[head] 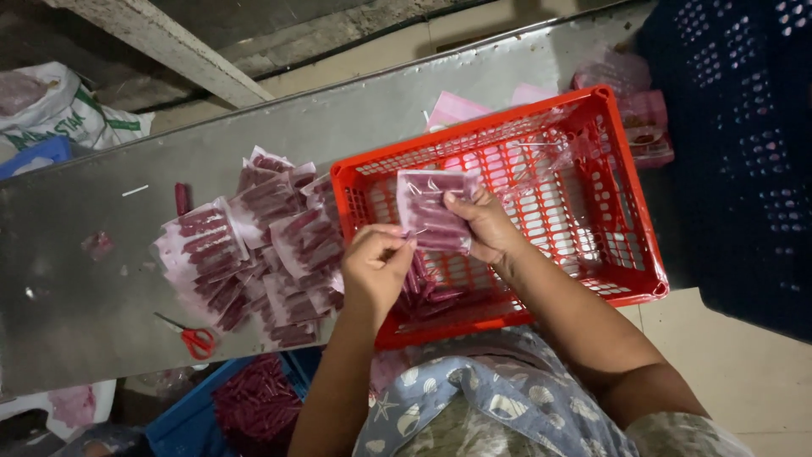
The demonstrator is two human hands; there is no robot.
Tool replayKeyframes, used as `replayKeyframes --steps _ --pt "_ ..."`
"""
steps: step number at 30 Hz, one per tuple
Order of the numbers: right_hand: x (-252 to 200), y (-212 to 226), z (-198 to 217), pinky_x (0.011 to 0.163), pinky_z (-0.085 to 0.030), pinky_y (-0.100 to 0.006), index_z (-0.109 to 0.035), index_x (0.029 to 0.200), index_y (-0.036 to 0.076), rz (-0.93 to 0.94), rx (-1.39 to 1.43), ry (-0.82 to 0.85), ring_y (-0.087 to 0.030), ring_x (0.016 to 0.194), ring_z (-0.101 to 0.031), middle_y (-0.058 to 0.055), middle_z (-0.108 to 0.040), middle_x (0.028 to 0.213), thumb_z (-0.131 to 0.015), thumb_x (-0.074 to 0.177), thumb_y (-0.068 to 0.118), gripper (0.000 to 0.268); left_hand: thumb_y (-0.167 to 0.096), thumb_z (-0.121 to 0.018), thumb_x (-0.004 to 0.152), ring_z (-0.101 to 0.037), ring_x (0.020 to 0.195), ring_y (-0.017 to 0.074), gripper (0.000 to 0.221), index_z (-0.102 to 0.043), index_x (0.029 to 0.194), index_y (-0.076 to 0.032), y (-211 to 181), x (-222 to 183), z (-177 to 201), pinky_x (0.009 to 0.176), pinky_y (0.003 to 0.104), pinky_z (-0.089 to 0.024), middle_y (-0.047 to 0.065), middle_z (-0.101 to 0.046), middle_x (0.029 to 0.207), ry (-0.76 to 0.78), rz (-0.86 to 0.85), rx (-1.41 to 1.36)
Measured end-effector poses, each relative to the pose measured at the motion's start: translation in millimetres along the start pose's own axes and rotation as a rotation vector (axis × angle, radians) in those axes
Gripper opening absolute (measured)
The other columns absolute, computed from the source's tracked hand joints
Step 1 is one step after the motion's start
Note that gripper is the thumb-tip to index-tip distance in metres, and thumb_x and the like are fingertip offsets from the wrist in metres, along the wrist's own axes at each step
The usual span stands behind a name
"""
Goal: The person picks up small packaged food items and places them into a larger clear plastic bag by hand before setting the bag into a red plastic crate.
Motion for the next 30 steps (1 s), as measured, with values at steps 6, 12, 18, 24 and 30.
replayKeyframes --steps 6,12,18,24,30 --pt "-8.8 -15.1 6.2 0.090 -0.058 -0.064 -0.070 0.104 0.007 -0.088 0.101 0.063 -0.039 0.104 -0.074 -0.019 -0.075 0.108 -0.077 0.090 0.015 0.018 0.004 -0.068 0.082 -0.070 0.089 0.0212 0.025 -0.064 0.105 -0.006 22.0 -9.1 -3.7 0.082 0.035 -0.057 0.012 -0.073 0.095 0.066 0.281 -0.249" --pt "19.6 -34.6 38.4 0.094 -0.056 -0.068 -0.068 0.121 0.010 -0.024 -0.004 0.115 -0.043 0.110 -0.071 -0.020 -0.073 0.117 -0.077 0.090 0.012 0.032 -0.025 -0.063 0.102 -0.061 0.123 0.0429 0.062 -0.036 0.153 -0.004 72.4 6.7 -3.1 0.103 0.049 -0.053 0.030 -0.056 0.134 0.121 0.423 -0.330" --pt "-2.9 -29.3 3.1 0.097 -0.056 -0.063 -0.068 0.123 0.014 -0.009 -0.012 0.221 -0.038 0.113 -0.071 -0.017 -0.073 0.119 -0.074 0.092 0.022 0.033 -0.060 -0.070 0.085 -0.075 0.104 0.0315 0.081 -0.046 0.146 -0.013 8.1 25.6 -7.5 0.089 0.045 -0.061 0.017 -0.068 0.127 0.301 0.482 0.176" --pt "10.8 -70.0 40.4 0.094 -0.057 -0.063 -0.066 0.125 0.017 -0.114 -0.035 0.275 -0.037 0.107 -0.072 -0.015 -0.073 0.117 -0.067 0.097 0.031 0.031 -0.058 -0.068 0.085 -0.075 0.081 0.0356 0.041 -0.066 0.109 -0.025 38.2 -2.1 -20.9 0.067 0.047 -0.059 0.010 -0.074 0.078 0.017 0.306 0.261" --pt "-17.7 -92.0 -1.3 0.095 -0.054 -0.066 -0.050 0.147 0.018 -0.255 -0.159 0.446 -0.036 0.119 -0.065 -0.016 -0.063 0.138 -0.052 0.086 0.073 0.082 -0.041 -0.065 0.096 -0.073 0.080 0.0339 0.020 -0.072 0.096 -0.022 58.5 -17.7 -0.4 0.063 0.044 -0.057 0.007 -0.072 0.073 0.001 0.264 0.162"
Point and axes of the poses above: each hand's wrist, its own x-axis towards the middle knuckle, its own z-axis out of the back of the hand, y = z × x, the point moved 6 cm from there along x, towards the middle knuckle
